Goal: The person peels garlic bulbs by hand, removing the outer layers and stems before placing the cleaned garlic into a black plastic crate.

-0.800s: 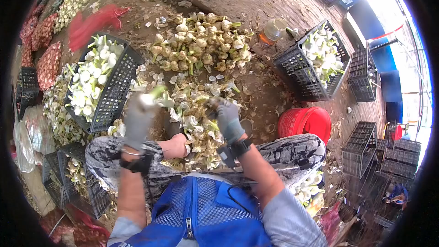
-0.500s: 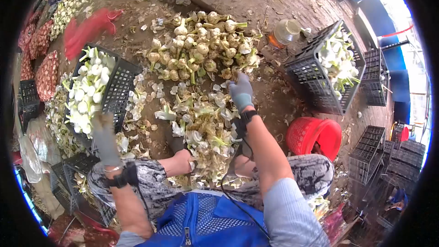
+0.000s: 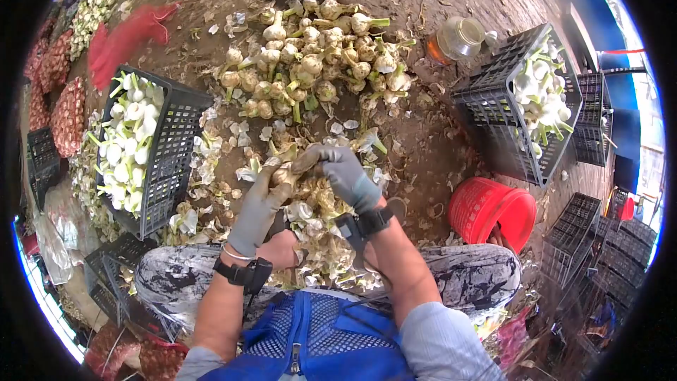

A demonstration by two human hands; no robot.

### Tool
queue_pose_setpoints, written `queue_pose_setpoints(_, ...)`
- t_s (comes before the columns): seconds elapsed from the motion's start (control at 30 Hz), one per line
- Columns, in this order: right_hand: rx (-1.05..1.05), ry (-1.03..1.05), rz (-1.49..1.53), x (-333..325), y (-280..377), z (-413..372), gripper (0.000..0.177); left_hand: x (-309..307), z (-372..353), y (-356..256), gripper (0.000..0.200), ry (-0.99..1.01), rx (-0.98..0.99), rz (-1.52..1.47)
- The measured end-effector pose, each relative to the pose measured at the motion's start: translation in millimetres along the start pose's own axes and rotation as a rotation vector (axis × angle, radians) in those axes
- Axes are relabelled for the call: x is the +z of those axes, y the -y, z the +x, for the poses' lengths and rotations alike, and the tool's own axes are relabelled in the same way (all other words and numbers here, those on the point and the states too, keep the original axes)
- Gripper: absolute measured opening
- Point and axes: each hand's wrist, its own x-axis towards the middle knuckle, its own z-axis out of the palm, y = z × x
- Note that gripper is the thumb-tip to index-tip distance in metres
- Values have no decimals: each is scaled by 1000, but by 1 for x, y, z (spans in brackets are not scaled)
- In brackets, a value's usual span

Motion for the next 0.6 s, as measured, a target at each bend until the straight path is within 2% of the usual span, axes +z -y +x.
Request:
queue_pose_setpoints(0.03, -6, 3, -3, 10, 4, -4, 23, 0, -3, -16, 53, 100, -51, -156)
queue_pose_setpoints(0.1, 139, -212, 415, 34, 8, -8, 20, 4, -12, -25, 51, 66, 38, -175)
queue_pose_setpoints(0.13, 84, -295, 445, 47, 9, -12, 30, 7, -16, -22, 48, -4, 104, -165)
queue_pose_setpoints(0.17, 76, -290, 436, 52, 9, -17, 30, 9, -20, -18, 44, -73, 169, -158)
queue_pose_setpoints(0.2, 140, -317, 191, 55, 10, -22, 31, 9, -27, -17, 38, -167, 168, 49)
queue_pose_setpoints(0.23, 203, -343, -54, 59, 11, -27, 33, 10, -33, -18, 38, -171, 179, 43)
queue_pose_setpoints(0.3, 163, -400, -142, 79, 7, -34, 34, 12, -46, -22, 36, -311, 579, 655)
queue_pose_setpoints(0.37, 79, -438, -165, 92, 5, -41, 34, 13, -58, -23, 38, -341, 606, 651)
queue_pose_setpoints(0.47, 63, -444, -255, 89, -3, -53, 30, 12, -73, -20, 38, -329, 638, 503)
queue_pose_setpoints(0.53, 55, -441, -279, 90, 1, -64, 30, 12, -83, -22, 39, -244, 561, 391)
queue_pose_setpoints(0.57, 94, -416, -189, 91, 3, -71, 25, 13, -87, -24, 39, -244, 567, 387)
queue_pose_setpoints(0.6, 133, -390, -98, 93, 7, -77, 19, 13, -92, -28, 39, -194, 521, 198)
